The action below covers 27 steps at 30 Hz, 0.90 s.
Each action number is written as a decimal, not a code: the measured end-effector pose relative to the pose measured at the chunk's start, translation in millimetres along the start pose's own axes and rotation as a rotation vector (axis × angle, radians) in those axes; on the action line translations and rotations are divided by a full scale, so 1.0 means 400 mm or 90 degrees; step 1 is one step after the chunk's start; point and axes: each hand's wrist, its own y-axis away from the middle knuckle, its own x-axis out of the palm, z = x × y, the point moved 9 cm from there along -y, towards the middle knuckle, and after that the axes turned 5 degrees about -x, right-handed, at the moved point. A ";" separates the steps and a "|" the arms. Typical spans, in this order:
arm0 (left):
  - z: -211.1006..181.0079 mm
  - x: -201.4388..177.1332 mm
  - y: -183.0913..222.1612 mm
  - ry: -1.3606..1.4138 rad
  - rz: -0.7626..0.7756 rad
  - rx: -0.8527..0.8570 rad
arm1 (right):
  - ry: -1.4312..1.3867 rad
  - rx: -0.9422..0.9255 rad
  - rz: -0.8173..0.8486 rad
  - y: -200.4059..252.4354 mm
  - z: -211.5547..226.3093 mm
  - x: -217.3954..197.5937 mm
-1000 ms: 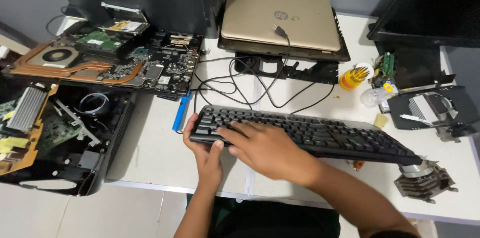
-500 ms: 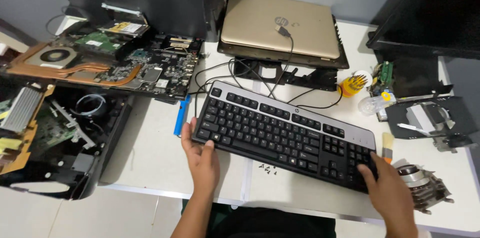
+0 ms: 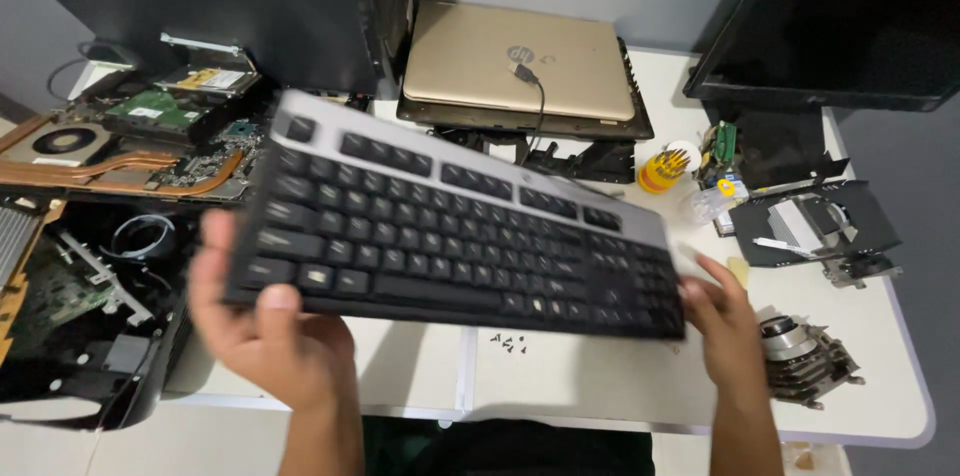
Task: Disassembling a computer keyboard using a screwdriver and manual prying to access internal components
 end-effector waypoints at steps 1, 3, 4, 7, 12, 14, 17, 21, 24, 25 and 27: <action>-0.024 0.033 -0.037 -0.002 0.000 0.000 | -0.001 0.002 0.002 -0.026 -0.017 0.043; -0.144 0.124 -0.093 -0.006 0.068 0.213 | -0.123 -0.016 0.165 -0.072 -0.032 0.189; -0.153 0.153 -0.120 -0.007 0.068 0.215 | -0.125 -0.017 0.166 -0.088 -0.049 0.238; -0.207 0.240 -0.171 -0.004 0.072 0.289 | -0.259 0.092 0.269 -0.094 -0.088 0.409; -0.185 0.365 -0.230 -0.115 0.161 0.176 | -0.198 0.123 0.311 -0.031 0.002 0.488; -0.165 0.382 -0.234 -0.066 0.168 0.161 | -0.210 0.128 0.325 -0.022 0.003 0.491; -0.157 0.402 -0.227 -0.003 0.167 0.139 | -0.234 0.141 0.328 -0.018 0.011 0.491; -0.194 0.470 -0.166 -0.034 0.225 0.172 | -0.197 0.121 0.399 -0.036 -0.010 0.523; -0.260 0.643 -0.088 -0.383 0.361 0.335 | -0.180 0.089 0.386 -0.053 -0.007 0.560; -0.272 0.687 -0.045 -0.382 0.359 0.338 | -0.180 0.086 0.387 -0.062 -0.017 0.567; -0.303 0.755 0.028 -0.745 0.147 0.434 | -0.169 0.058 0.386 -0.074 -0.001 0.577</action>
